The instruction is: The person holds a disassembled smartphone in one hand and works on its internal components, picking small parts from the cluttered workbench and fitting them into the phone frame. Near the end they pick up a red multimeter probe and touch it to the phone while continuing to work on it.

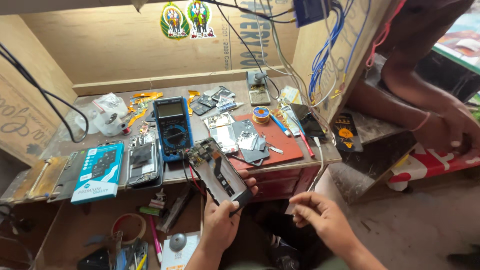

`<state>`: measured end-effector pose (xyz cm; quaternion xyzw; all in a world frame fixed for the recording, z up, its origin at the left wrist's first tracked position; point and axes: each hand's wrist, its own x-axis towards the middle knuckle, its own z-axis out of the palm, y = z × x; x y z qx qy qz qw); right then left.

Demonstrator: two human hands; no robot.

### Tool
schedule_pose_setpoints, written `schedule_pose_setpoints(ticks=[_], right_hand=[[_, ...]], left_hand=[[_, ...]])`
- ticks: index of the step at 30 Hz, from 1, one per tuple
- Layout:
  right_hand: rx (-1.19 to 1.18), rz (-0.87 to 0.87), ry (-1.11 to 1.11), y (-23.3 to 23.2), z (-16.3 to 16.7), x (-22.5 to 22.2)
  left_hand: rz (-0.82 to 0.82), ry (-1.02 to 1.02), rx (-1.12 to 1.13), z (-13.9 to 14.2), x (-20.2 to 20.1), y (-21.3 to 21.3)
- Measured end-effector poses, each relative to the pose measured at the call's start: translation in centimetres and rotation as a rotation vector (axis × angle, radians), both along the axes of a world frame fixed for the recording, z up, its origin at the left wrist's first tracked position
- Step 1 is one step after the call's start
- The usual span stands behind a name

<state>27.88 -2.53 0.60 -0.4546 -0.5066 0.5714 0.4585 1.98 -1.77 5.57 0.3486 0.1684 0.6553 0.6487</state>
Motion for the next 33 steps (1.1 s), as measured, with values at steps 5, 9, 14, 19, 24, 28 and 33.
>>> schedule_pose_setpoints(ticks=[5,9,14,19,24,28,33], right_hand=[[0.048,-0.082,-0.008,3.0,1.8,0.7],[0.112,-0.102,-0.053,5.1,3.2,0.5],[0.132,-0.146,-0.154,6.7,4.6,0.4],[0.229,-0.349,-0.450,9.4,7.5,1.2],[0.301,-0.476,-0.972,11.3,11.0,2.3],[0.117,-0.401,-1.319,11.6,11.6,2.3],[0.140,-0.320,-1.444,11.5,9.8,1.6]], left_hand=[[0.019,-0.023,0.018,-0.5,-1.1,1.9],[0.022,-0.050,0.008,-1.4,-1.9,2.6],[0.011,-0.042,-0.005,-2.9,-2.5,2.3],[-0.017,-0.044,-0.036,-4.1,-2.4,1.9],[-0.047,-0.027,-0.014,-4.5,-1.9,1.5],[-0.050,-0.013,-0.028,-4.6,-1.7,1.8],[-0.012,-0.004,-0.033,-4.5,-2.0,2.3]])
